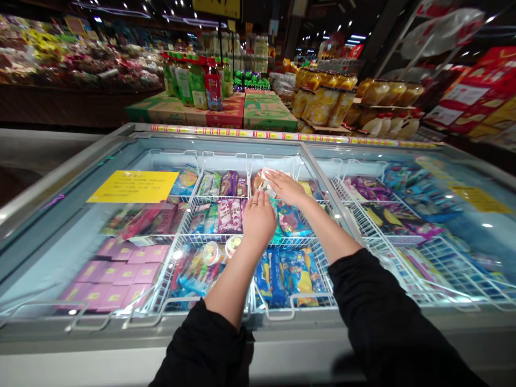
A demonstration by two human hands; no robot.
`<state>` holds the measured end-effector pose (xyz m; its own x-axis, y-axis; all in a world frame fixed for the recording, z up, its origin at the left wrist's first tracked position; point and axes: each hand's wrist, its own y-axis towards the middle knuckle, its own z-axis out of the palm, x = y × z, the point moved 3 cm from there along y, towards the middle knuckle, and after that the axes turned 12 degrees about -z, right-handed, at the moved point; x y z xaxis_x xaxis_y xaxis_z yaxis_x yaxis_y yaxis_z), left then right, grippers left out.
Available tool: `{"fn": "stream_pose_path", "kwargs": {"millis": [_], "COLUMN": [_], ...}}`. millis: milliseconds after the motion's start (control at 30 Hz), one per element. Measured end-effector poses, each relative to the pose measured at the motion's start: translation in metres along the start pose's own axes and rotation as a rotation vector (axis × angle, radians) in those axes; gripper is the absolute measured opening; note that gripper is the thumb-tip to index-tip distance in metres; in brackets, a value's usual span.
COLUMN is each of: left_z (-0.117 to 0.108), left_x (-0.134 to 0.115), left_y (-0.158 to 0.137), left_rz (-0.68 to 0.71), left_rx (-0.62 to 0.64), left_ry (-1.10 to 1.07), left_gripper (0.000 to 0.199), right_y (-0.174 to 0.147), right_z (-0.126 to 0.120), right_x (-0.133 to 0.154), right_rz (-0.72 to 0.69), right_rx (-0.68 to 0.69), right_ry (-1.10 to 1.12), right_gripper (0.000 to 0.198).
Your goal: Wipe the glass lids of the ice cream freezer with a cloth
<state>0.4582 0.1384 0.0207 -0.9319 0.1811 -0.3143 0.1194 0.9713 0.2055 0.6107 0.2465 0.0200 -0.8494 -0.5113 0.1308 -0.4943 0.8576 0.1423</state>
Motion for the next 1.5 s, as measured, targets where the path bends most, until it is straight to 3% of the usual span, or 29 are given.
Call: {"fn": "stream_pose_path", "kwargs": {"millis": [133, 267, 367, 433, 500, 600, 700, 800, 933, 1067, 1167, 1267, 1367, 1500], "left_z": [-0.002, -0.004, -0.003, -0.001, -0.001, -0.003, -0.006, -0.008, -0.008, -0.009, -0.011, -0.007, 0.003, 0.014], "left_x": [0.001, -0.001, -0.002, -0.002, -0.001, 0.001, 0.002, 0.002, 0.0, 0.0, 0.001, 0.001, 0.0, 0.001], "left_y": [0.0, 0.002, 0.003, 0.004, 0.004, 0.005, 0.006, 0.01, 0.023, 0.048, 0.071, 0.091, 0.104, 0.108], "left_rz": [0.011, 0.023, 0.031, 0.035, 0.047, 0.063, 0.052, 0.047, 0.079, 0.075, 0.062, 0.073, 0.094, 0.092], "left_rx": [0.012, 0.033, 0.028, 0.014, -0.009, -0.007, 0.035, 0.061, 0.069, 0.047, 0.001, -0.019, 0.013, 0.012], "left_ry": [-0.003, 0.013, 0.029, 0.036, 0.031, 0.03, 0.058, 0.075, 0.098, 0.132, 0.117, 0.097, 0.091, 0.068], "left_gripper": [0.055, 0.057, 0.058, 0.057, 0.056, 0.056, 0.056, 0.056, 0.056, 0.057, 0.057, 0.056, 0.057, 0.056], "right_y": [-0.032, -0.013, 0.019, 0.033, 0.03, -0.002, -0.043, -0.056, -0.016, 0.023, 0.012, -0.017, -0.026, 0.014], "right_z": [-0.012, -0.024, -0.018, -0.01, -0.003, 0.001, -0.004, -0.012, -0.019, -0.016, -0.014, -0.014, -0.018, -0.017], "right_x": [-0.046, -0.081, -0.071, -0.052, -0.032, -0.015, -0.024, -0.049, -0.066, -0.045, -0.032, -0.042, -0.066, -0.077], "right_rz": [0.058, 0.22, 0.282, 0.233, 0.139, 0.018, -0.021, 0.046, 0.223, 0.217, 0.072, -0.054, 0.024, 0.223], "right_rx": [0.008, -0.036, -0.034, -0.014, 0.0, -0.002, -0.006, 0.004, 0.007, 0.015, 0.04, 0.067, 0.057, 0.04], "right_ry": [0.011, 0.004, -0.004, -0.002, 0.002, 0.0, 0.0, -0.009, -0.046, -0.047, -0.017, 0.016, 0.0, -0.062], "right_gripper": [0.061, 0.062, 0.063, 0.061, 0.06, 0.06, 0.061, 0.062, 0.063, 0.063, 0.063, 0.062, 0.062, 0.062]}}
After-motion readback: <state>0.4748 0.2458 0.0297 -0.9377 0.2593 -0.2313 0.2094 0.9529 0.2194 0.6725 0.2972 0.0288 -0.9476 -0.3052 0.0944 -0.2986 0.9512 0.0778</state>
